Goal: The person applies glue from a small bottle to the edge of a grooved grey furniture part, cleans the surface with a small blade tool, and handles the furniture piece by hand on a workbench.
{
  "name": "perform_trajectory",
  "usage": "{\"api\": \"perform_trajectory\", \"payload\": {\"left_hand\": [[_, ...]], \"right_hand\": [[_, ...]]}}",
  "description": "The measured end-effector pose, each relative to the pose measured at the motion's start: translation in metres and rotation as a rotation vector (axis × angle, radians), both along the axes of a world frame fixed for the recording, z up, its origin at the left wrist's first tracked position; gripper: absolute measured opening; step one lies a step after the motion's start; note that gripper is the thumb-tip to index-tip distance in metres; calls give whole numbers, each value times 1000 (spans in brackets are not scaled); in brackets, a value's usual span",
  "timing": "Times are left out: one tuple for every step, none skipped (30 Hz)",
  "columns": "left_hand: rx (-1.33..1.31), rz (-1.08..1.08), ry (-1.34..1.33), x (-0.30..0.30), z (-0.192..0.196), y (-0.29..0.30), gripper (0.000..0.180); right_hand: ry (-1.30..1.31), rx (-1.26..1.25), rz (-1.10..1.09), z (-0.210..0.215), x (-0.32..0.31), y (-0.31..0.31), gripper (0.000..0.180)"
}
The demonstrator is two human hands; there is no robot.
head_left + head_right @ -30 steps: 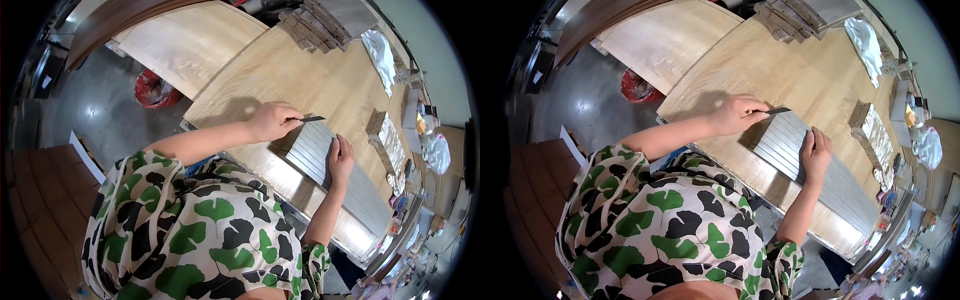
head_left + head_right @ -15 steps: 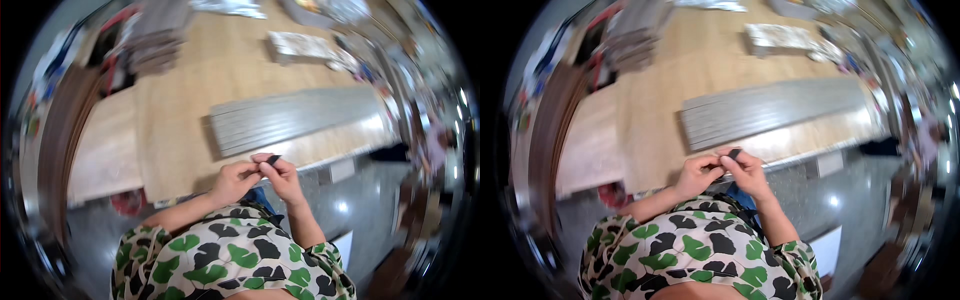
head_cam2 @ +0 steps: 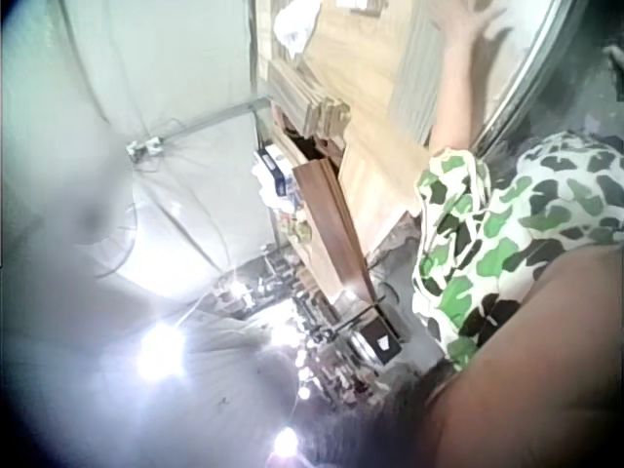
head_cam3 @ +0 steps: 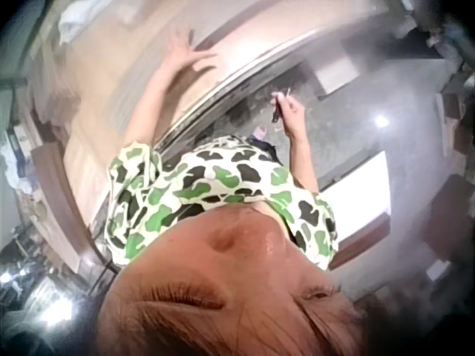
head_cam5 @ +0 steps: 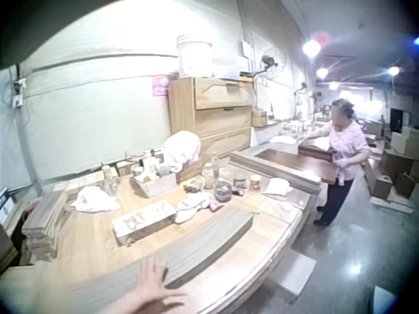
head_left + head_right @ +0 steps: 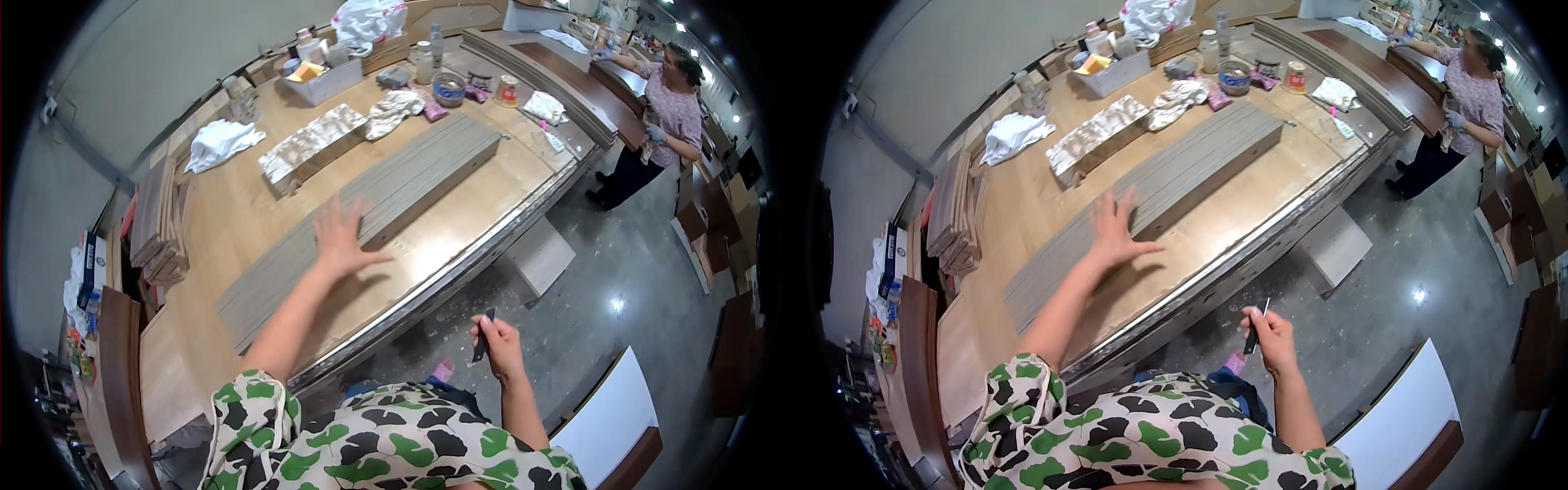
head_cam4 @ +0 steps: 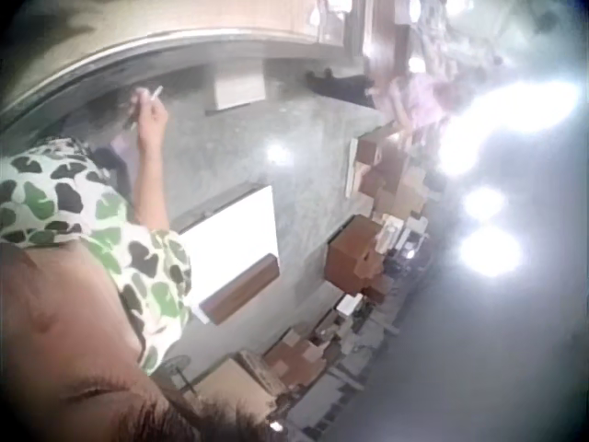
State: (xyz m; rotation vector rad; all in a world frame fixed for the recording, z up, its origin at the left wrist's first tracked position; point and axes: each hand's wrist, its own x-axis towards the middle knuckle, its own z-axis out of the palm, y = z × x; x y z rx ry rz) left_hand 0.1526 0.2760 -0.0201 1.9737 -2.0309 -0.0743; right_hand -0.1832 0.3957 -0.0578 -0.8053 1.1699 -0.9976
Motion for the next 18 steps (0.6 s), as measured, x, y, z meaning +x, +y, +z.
{"api": "perform_trajectory", "payload": {"left_hand": [[71, 54, -45, -2, 3, -17, 129], [136, 61, -71, -4, 7, -33, 132], [206, 78, -101, -3, 12, -45, 135], [266, 87, -130, -4, 17, -56, 137], [330, 74, -123, -4, 18, -62, 138], [392, 58, -123, -1, 17, -68, 138], [456, 38, -125, 1, 19, -72, 139], [455, 36, -160, 3, 21, -71, 136], [435, 28, -159, 1, 21, -71, 135], [414, 23, -159, 1, 23, -69, 133], [393, 19, -160, 3, 24, -67, 132], [337, 28, -169, 9, 20, -61, 125], [335, 21, -159, 2, 15, -67, 124], [334, 16, -148, -3, 12, -71, 123], [332, 21, -125, -5, 9, -71, 121], [321, 30, -99, -6, 9, -70, 120], [330, 35, -90, -5, 9, -68, 120], [331, 37, -79, -6, 11, -68, 119]], "right_hand": [[27, 31, 17, -5, -17, -2, 24], [23, 42, 13, -14, -34, -9, 24], [31, 46, 20, -17, -47, -16, 24], [40, 42, 18, -18, -60, -26, 25], [48, 38, 18, -19, -71, -36, 25], [50, 48, -3, -21, -78, -47, 25], [33, 38, -10, -24, -83, -60, 25], [14, 27, -16, -28, -86, -74, 25], [9, 25, -26, -29, -89, -84, 25], [3, 7, -38, -30, -87, -99, 26], [1, -8, -38, -29, -84, -114, 26], [0, -6, -34, -28, -78, -130, 26], [12, -3, -60, -28, -83, -147, 26], [67, -22, -49, -31, -87, -165, 26], [134, -43, -26, -30, -89, -183, 26], [169, -55, -32, -25, -90, -203, 26], [214, -78, 1, -18, -92, -224, 26], [251, -108, 0, -9, -95, -245, 26]]}}
